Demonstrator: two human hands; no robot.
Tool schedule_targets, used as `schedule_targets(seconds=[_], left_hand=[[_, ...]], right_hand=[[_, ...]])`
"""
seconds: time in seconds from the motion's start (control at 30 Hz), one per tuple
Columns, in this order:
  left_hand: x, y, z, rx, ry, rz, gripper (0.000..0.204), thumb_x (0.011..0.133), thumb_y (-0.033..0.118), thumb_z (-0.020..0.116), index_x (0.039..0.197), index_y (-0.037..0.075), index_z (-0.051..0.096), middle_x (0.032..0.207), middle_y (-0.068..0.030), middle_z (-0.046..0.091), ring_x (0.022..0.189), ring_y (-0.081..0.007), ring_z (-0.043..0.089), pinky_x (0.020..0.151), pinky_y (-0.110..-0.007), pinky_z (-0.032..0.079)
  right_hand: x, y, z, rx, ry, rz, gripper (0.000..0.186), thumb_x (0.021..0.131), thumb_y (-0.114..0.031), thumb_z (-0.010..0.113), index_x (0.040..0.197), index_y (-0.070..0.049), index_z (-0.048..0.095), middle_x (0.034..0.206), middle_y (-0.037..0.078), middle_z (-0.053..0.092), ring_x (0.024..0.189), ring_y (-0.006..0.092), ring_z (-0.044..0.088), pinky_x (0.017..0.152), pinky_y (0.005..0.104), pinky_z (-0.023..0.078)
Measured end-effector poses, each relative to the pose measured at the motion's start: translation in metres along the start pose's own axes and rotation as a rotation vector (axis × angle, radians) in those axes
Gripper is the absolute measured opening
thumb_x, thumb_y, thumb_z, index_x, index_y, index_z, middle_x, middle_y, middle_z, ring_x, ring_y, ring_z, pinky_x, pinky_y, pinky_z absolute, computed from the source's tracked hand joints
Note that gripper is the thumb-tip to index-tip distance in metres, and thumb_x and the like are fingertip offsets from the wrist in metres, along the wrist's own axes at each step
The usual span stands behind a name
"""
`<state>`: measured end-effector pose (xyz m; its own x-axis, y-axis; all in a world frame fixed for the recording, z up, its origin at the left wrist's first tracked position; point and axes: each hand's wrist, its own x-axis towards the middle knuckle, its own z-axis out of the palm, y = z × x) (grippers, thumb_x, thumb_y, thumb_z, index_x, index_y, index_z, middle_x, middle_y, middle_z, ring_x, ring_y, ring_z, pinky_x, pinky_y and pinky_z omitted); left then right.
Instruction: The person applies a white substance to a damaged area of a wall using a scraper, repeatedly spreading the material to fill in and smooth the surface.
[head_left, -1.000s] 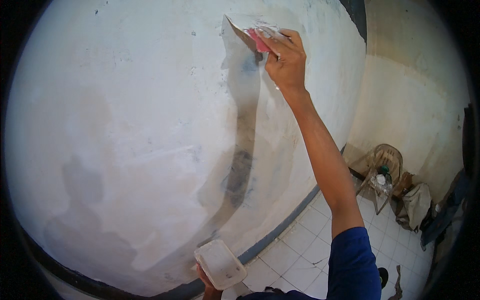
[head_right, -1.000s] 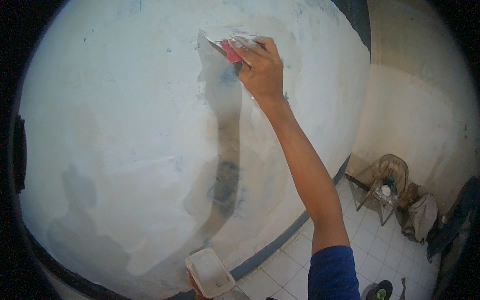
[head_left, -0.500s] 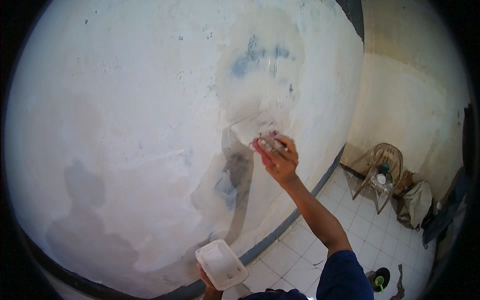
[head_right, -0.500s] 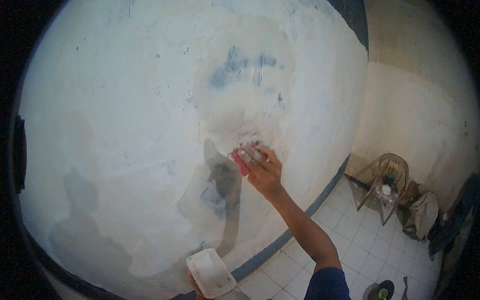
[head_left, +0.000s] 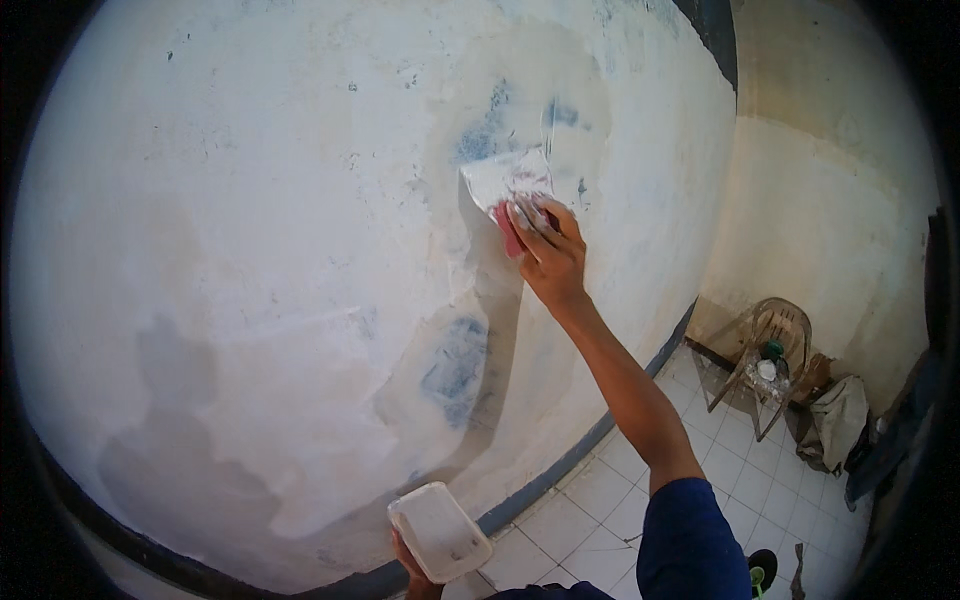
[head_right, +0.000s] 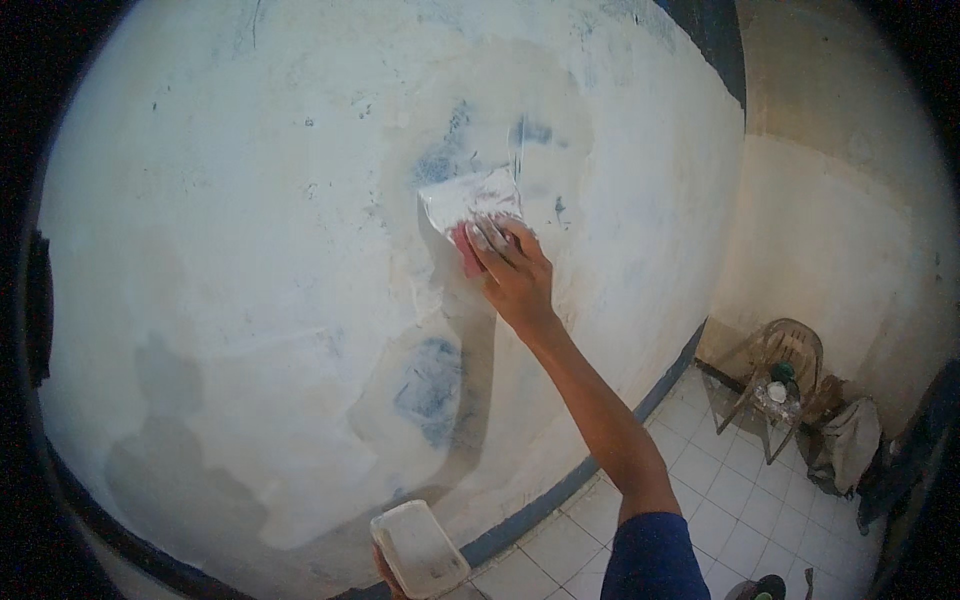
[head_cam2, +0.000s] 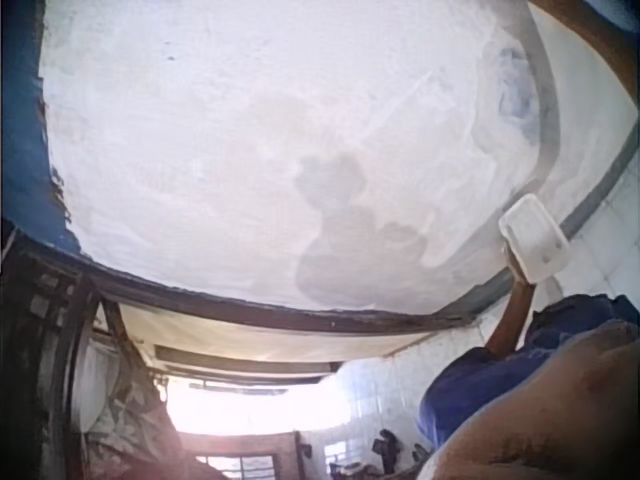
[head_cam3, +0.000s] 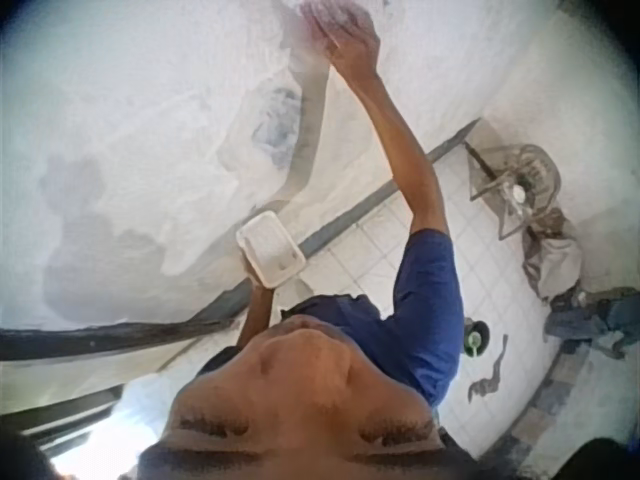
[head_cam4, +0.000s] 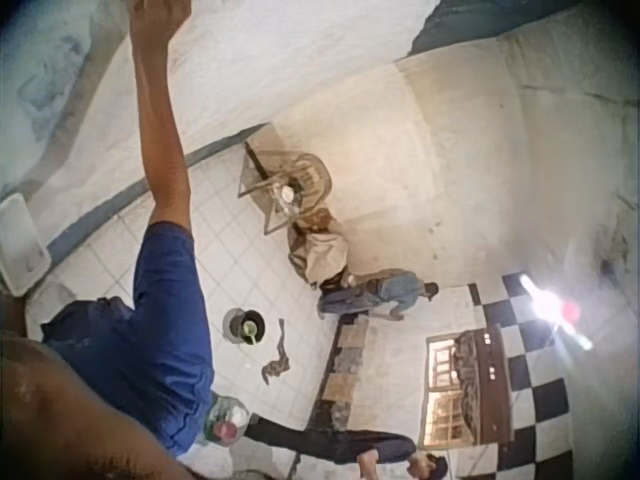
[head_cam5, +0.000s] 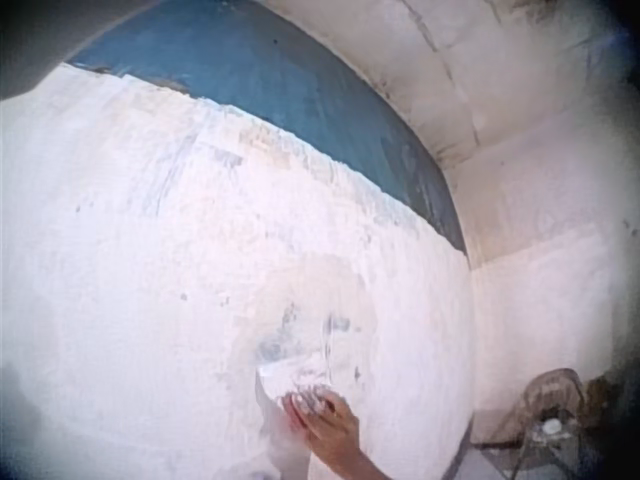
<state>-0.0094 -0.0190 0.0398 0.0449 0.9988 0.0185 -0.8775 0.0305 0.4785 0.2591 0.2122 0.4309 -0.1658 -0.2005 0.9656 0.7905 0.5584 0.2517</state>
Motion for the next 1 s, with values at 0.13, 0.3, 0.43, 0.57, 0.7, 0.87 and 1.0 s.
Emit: schedule_targets(seconds=[0.13, 0.3, 0.43, 0.57, 0.7, 0.87, 1.0], left_hand=[[0.003, 0.002, 0.015, -0.020, -0.025, 0.010, 0.079, 0.090, 0.068, 0.037, 0.149, 0.016, 0.039, 0.145, -0.0127, 0.048, 0.126, -0.0388, 0.052, 0.102, -0.060, 0.044], [0.005, -0.005, 0.013, -0.025, -0.004, 0.002, 0.080, 0.090, 0.069, 0.037, 0.149, 0.016, 0.039, 0.145, -0.0128, 0.048, 0.126, -0.0389, 0.052, 0.102, -0.060, 0.044], [0.002, -0.011, 0.006, -0.039, -0.001, 0.002, 0.079, 0.089, 0.069, 0.038, 0.149, 0.016, 0.040, 0.146, -0.0125, 0.048, 0.127, -0.0385, 0.052, 0.102, -0.059, 0.045], [-0.003, -0.014, 0.004, 0.012, 0.077, 0.038, 0.080, 0.089, 0.069, 0.038, 0.149, 0.017, 0.039, 0.146, -0.0125, 0.048, 0.127, -0.0384, 0.052, 0.101, -0.059, 0.045], [0.003, 0.003, 0.043, -0.137, 0.037, -0.044, 0.080, 0.089, 0.069, 0.038, 0.150, 0.018, 0.037, 0.147, -0.0122, 0.047, 0.129, -0.0384, 0.050, 0.103, -0.059, 0.044], [0.003, -0.008, 0.031, 0.011, -0.042, -0.006, 0.080, 0.088, 0.069, 0.038, 0.150, 0.018, 0.037, 0.147, -0.0121, 0.046, 0.129, -0.0378, 0.050, 0.104, -0.060, 0.043], [-0.001, -0.016, 0.019, 0.047, -0.001, 0.024, 0.079, 0.088, 0.069, 0.039, 0.149, 0.018, 0.040, 0.145, -0.0114, 0.048, 0.128, -0.0382, 0.051, 0.102, -0.060, 0.045]], right_hand=[[0.018, 0.009, -0.023, -0.038, 0.056, -0.007, 0.059, 0.063, 0.013, 0.064, 0.114, -0.015, 0.074, 0.102, 0.008, 0.072, 0.107, 0.0305, 0.062, 0.084, 0.0383, 0.055], [0.123, 0.057, -0.012, -0.138, 0.192, -0.107, 0.055, 0.066, 0.012, 0.062, 0.114, -0.013, 0.073, 0.095, 0.010, 0.072, 0.104, 0.0318, 0.061, 0.086, 0.0392, 0.053], [0.126, 0.075, -0.009, -0.127, 0.096, -0.075, 0.048, 0.070, 0.007, 0.064, 0.112, -0.013, 0.074, 0.093, 0.011, 0.071, 0.104, 0.0323, 0.061, 0.084, 0.0383, 0.053], [0.042, 0.052, -0.014, -0.113, -0.029, 0.003, 0.050, 0.069, 0.006, 0.066, 0.114, -0.015, 0.073, 0.094, 0.011, 0.071, 0.105, 0.0332, 0.061, 0.084, 0.0392, 0.054], [-0.055, 0.015, -0.034, -0.041, -0.132, 0.079, 0.057, 0.064, 0.014, 0.063, 0.114, -0.010, 0.072, 0.106, 0.011, 0.070, 0.106, 0.0334, 0.061, 0.087, 0.0390, 0.055], [-0.093, 0.003, -0.049, -0.042, -0.167, 0.069, 0.050, 0.067, 0.012, 0.066, 0.112, -0.008, 0.072, 0.109, 0.009, 0.070, 0.108, 0.0314, 0.061, 0.087, 0.0390, 0.056], [-0.079, 0.006, -0.057, -0.023, -0.144, 0.068, 0.057, 0.062, 0.018, 0.054, 0.111, -0.005, 0.072, 0.111, 0.010, 0.071, 0.103, 0.0327, 0.062, 0.088, 0.0398, 0.053]])
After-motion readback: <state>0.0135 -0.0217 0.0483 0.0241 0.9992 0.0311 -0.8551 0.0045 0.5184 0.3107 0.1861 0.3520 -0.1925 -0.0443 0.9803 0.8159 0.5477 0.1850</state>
